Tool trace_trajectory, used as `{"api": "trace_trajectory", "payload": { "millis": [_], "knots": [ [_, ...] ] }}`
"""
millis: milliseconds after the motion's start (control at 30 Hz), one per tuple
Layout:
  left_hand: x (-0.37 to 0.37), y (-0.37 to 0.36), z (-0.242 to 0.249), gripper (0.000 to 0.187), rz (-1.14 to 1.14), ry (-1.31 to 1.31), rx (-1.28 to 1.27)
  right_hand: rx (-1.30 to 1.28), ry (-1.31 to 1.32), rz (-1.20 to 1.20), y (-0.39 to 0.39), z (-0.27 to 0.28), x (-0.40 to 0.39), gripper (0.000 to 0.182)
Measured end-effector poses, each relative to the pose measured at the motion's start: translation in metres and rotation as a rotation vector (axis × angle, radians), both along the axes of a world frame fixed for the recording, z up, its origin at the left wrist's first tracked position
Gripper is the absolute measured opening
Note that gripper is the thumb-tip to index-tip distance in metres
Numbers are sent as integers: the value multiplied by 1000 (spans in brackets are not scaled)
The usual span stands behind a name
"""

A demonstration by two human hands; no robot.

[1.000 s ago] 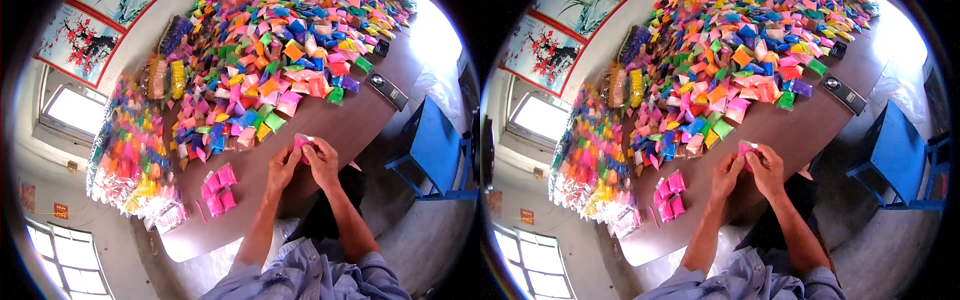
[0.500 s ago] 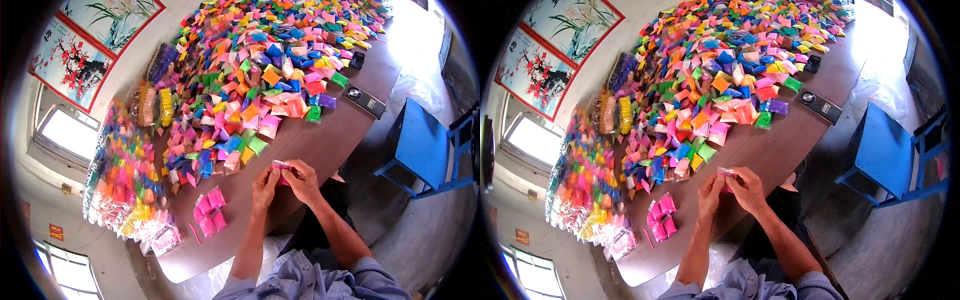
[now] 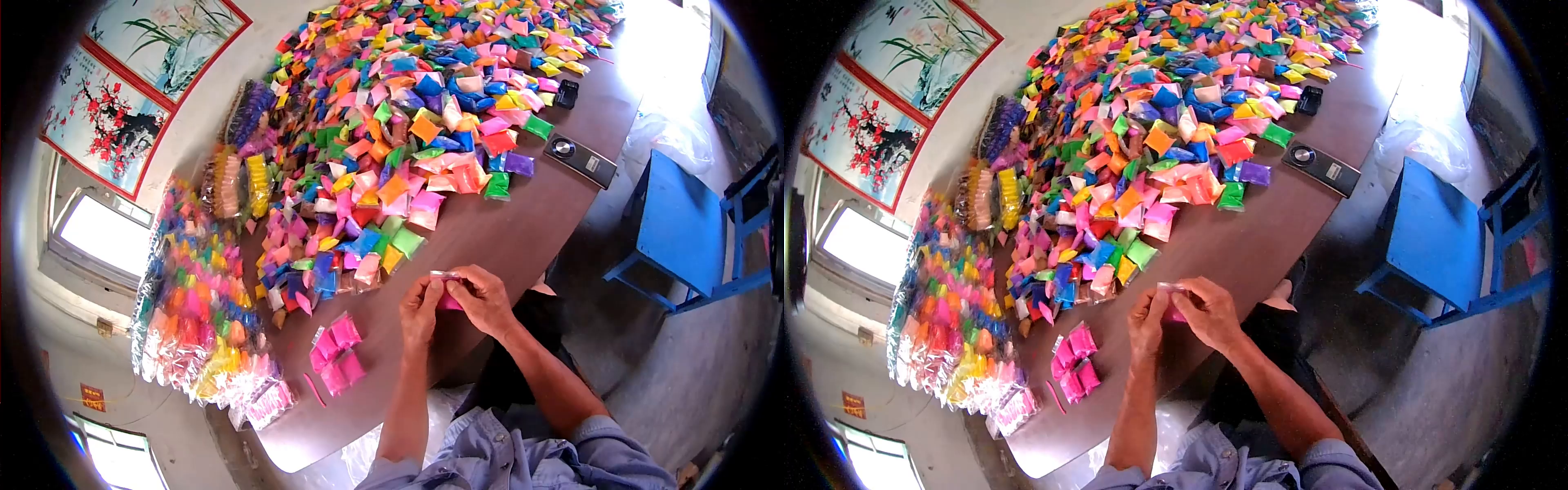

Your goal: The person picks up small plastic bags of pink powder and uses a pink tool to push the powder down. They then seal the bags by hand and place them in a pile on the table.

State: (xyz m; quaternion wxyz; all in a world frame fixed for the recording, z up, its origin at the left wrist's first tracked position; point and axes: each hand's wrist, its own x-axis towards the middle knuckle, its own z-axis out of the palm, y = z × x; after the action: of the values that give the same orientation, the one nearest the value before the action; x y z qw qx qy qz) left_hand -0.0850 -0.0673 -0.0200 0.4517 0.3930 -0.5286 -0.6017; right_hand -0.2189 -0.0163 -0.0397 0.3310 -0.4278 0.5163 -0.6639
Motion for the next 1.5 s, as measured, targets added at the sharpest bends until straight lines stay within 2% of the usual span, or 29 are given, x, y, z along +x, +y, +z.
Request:
{"api": "trace_trajectory", "payload": {
  "millis": [33, 133, 267, 400, 533, 600, 767, 867, 933, 1033, 1100, 1167, 1233, 1300, 1500],
  "knots": [
    [3, -2, -4, 13, -3, -1, 1, 22, 86, 9, 2, 3, -1, 20],
    [10, -7, -18, 13, -39, 18, -36, -3, 48, 26, 3, 9, 0, 15],
    [16, -9, -25, 12, -37, 25, -57, 0, 97, 12, 4, 12, -1, 17],
    [15, -9, -22, 14, -46, -38, -122, 23, 108, -1, 5, 17, -3, 17],
    [11, -7, -9, 16, -63, -43, -54, -28, 68, -49, 3, 10, 0, 17],
    [12, -8, -1, 18, -154, -163, -43, -38, 98, -71, 3, 10, -2, 16],
    [12, -18, -7, 16, -192, -85, -54, -86, 162, -119, 1, 17, -2, 16],
    [12, -21, -6, 15, -198, -79, -73, -32, 216, -93, -1, 15, -1, 19],
    [12, -22, -4, 14, -197, -71, -89, 6, -69, -25, -3, 6, 5, 22],
    [8, -23, 1, 16, -187, -79, -106, 67, -37, -2, 1, 4, -1, 23],
    [10, -23, 8, 18, -272, -143, -72, 32, -76, -5, 0, 8, 2, 21],
    [11, -22, 5, 20, -265, -77, -90, 3, -15, -55, 0, 9, 1, 21],
    [13, -20, 13, 21, -284, -196, -165, 37, 32, -59, 1, 5, -1, 22],
    [15, -23, 6, 21, -272, -201, -169, 57, 39, -76, 1, 4, 0, 23],
    [20, -22, 1, 21, -210, -217, -214, 122, -87, -43, -2, 12, 8, 24]
  ]
}}
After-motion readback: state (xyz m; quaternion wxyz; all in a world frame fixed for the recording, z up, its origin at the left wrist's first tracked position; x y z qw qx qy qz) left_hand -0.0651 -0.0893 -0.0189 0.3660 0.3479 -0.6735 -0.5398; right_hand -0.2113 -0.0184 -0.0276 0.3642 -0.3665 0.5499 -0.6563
